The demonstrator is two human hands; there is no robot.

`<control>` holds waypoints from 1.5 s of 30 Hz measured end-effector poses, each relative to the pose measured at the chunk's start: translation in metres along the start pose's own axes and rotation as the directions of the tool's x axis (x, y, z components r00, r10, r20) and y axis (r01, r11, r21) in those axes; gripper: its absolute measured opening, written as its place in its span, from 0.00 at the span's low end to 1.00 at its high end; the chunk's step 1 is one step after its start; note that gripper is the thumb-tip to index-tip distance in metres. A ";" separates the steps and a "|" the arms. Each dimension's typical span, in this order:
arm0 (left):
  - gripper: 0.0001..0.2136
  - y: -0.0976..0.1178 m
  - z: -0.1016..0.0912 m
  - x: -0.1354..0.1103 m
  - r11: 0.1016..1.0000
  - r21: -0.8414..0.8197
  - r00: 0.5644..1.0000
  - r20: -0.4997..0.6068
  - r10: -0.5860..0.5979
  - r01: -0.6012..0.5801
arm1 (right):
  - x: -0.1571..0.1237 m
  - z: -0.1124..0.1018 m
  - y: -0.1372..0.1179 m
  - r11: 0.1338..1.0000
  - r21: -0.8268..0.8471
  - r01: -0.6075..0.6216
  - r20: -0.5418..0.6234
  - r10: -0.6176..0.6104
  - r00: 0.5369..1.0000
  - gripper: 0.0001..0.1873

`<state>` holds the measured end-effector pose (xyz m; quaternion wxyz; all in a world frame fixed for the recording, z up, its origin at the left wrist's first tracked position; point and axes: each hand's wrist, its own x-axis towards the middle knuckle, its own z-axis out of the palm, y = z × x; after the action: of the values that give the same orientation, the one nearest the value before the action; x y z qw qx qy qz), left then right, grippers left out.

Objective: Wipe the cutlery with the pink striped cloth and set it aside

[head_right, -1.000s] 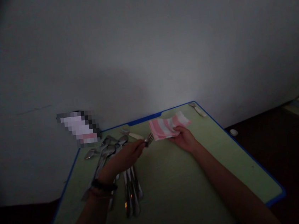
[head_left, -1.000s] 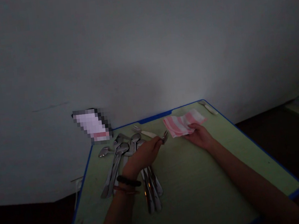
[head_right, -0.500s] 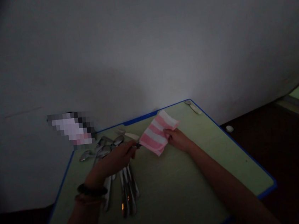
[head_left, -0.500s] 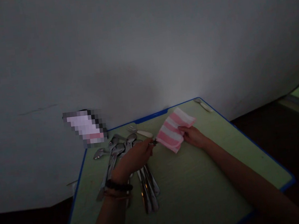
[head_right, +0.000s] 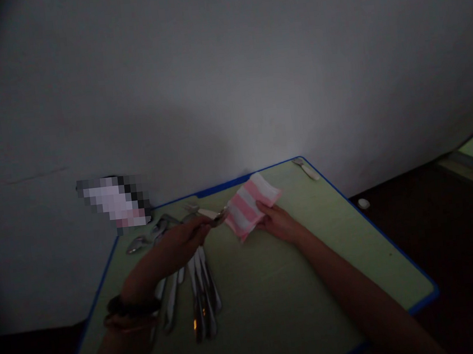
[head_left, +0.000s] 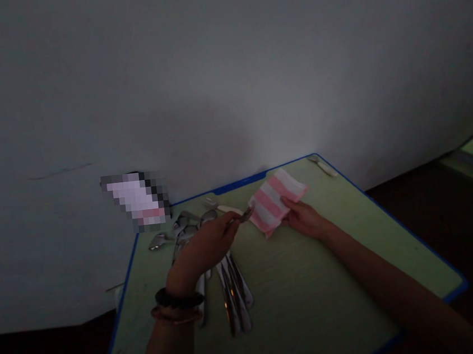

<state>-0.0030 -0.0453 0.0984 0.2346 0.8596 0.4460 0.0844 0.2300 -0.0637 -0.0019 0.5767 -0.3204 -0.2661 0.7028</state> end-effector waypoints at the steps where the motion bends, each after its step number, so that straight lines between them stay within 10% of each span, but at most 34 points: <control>1: 0.14 0.003 0.001 -0.001 1.000 -0.007 1.000 0.000 0.024 -0.024 | -0.003 0.005 0.001 0.998 0.049 -0.037 0.042 0.035 0.999 0.12; 6: 0.14 0.012 0.003 -0.007 0.990 -0.032 0.990 0.023 0.138 -0.138 | -0.013 0.020 0.008 0.972 0.139 -0.191 0.191 0.163 0.968 0.17; 15: 0.21 0.017 0.015 0.002 0.973 0.199 0.993 -0.005 -0.114 0.113 | -0.017 0.019 -0.011 0.921 0.356 -0.157 0.219 0.081 0.972 0.43; 24: 0.27 0.037 0.067 0.014 0.995 0.090 0.999 0.001 -0.037 0.037 | -0.010 0.005 -0.012 0.913 0.399 -0.082 0.136 0.030 0.990 0.27; 29: 0.21 0.033 0.094 0.025 0.993 -0.086 0.995 -0.067 0.078 -0.084 | -0.001 0.000 -0.006 0.979 0.195 0.058 -0.063 -0.047 0.997 0.02; 39: 0.21 0.015 0.096 0.030 0.855 -0.519 0.994 -0.099 -0.047 -0.011 | 0.011 -0.001 -0.002 0.963 -0.135 0.235 -0.260 -0.263 0.929 0.15; 45: 0.20 0.007 0.095 0.034 0.760 -0.649 0.951 -0.211 -0.228 0.038 | 0.005 -0.022 -0.024 0.765 -0.643 0.042 -0.374 -0.361 0.854 0.17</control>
<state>0.0560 -0.0530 0.0163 0.4530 0.6739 0.4795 0.3329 0.2616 -0.0541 0.0006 0.5625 -0.6209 -0.3629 0.4079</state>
